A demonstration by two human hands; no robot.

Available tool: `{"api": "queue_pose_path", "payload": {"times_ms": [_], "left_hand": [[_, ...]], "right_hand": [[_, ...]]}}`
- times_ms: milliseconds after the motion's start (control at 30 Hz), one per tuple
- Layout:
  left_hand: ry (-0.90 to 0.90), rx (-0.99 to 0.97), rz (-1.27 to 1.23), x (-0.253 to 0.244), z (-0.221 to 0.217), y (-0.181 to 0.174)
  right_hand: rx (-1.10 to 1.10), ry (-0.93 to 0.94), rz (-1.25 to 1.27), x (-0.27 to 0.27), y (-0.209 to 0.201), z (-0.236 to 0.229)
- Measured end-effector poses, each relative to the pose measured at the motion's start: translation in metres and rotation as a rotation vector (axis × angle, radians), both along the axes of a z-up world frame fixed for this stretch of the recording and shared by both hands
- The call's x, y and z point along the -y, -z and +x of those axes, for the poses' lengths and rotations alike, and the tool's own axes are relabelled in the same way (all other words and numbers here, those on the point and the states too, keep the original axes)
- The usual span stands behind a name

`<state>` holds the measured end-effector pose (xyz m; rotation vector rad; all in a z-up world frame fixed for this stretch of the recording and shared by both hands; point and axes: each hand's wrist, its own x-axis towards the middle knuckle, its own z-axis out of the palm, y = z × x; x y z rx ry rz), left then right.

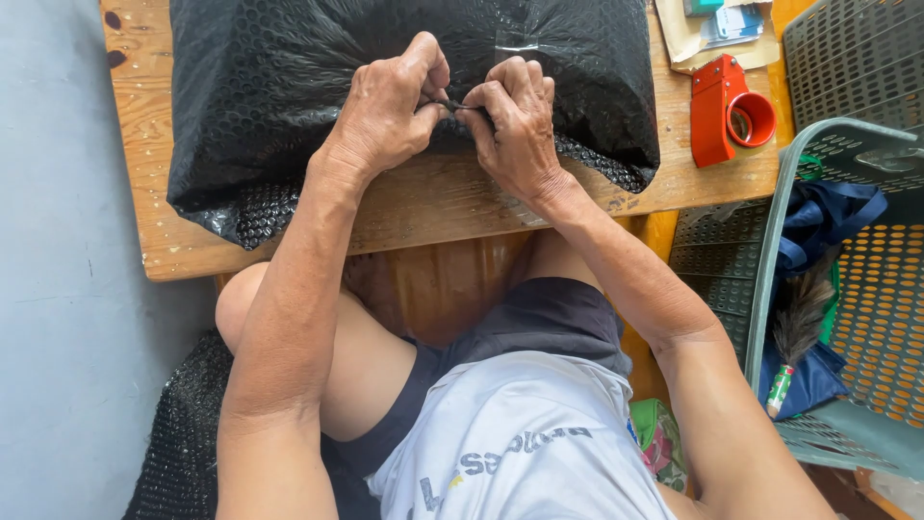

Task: The person seals a black bubble-wrapped package on a wooden table. They use a red tape dispenser to apply tape to the package and then press the tape down with their hands to secure it.

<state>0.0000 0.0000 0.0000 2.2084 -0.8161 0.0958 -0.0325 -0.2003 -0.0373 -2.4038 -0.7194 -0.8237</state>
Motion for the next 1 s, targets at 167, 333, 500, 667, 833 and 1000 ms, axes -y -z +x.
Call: {"api": "queue_pose_path", "payload": {"times_ms": [167,333,500,667,833,1000], "left_hand": [[-0.002,-0.005,-0.038,0.000,-0.001,0.000],[-0.026,-0.001,-0.027,0.003,-0.003,0.002],[-0.035,-0.026,-0.024,0.003,-0.003,-0.002],[-0.038,0.074,-0.010,0.003,-0.003,0.002],[-0.025,0.147,-0.047,0.002,-0.006,-0.004],[-0.011,0.147,-0.051,0.003,-0.003,0.007]], "right_hand": [[-0.030,-0.010,0.068,0.002,0.001,0.003],[-0.017,0.036,0.027,0.002,0.004,0.002],[-0.026,0.066,0.000,0.000,0.005,0.002],[-0.008,0.007,0.107,0.001,0.002,0.004],[0.031,0.063,0.110,-0.004,0.000,0.000],[0.036,0.143,0.116,-0.005,0.007,0.001]]}}
